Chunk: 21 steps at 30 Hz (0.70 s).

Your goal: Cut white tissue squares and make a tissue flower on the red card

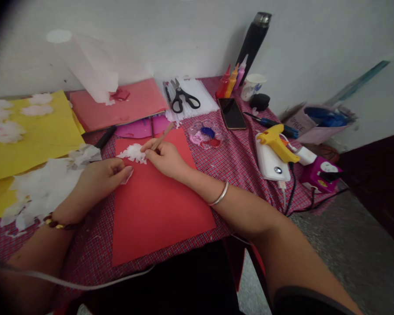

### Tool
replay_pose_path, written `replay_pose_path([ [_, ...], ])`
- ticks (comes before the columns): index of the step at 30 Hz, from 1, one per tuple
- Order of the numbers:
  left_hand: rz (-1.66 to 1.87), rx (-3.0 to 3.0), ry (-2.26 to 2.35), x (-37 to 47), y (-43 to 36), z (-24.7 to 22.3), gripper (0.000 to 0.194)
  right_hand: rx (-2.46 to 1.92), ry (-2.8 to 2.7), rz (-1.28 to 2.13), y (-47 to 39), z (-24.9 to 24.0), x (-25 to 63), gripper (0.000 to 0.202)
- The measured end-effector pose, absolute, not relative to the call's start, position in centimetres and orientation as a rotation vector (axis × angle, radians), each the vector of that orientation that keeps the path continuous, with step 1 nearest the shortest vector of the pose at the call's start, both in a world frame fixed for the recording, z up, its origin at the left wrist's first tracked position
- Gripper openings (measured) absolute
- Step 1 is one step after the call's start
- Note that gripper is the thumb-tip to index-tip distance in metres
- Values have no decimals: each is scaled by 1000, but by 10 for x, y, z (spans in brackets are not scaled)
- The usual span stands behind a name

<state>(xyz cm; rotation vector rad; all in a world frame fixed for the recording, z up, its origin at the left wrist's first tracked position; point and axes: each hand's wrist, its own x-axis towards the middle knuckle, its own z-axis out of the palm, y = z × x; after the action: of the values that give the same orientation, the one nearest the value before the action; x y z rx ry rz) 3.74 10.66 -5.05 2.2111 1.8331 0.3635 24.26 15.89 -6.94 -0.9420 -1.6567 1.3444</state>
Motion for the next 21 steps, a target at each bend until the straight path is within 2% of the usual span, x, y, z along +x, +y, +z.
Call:
replay_pose_path([
  [3,360,2305,1820,43,103,-53,18,-922,-1652,1340,160,-71,241,8],
  [9,409,2453,1696,56,108,-61,31,-929,-1632,1348,165,-76,241,7],
  [15,503,2318,1819,56,128,-65,22,-936,-1550,1370,163,-70,243,12],
  [21,645,2155,1822,50,133,-71,18,-842,-1764,1349,155,-72,241,17],
])
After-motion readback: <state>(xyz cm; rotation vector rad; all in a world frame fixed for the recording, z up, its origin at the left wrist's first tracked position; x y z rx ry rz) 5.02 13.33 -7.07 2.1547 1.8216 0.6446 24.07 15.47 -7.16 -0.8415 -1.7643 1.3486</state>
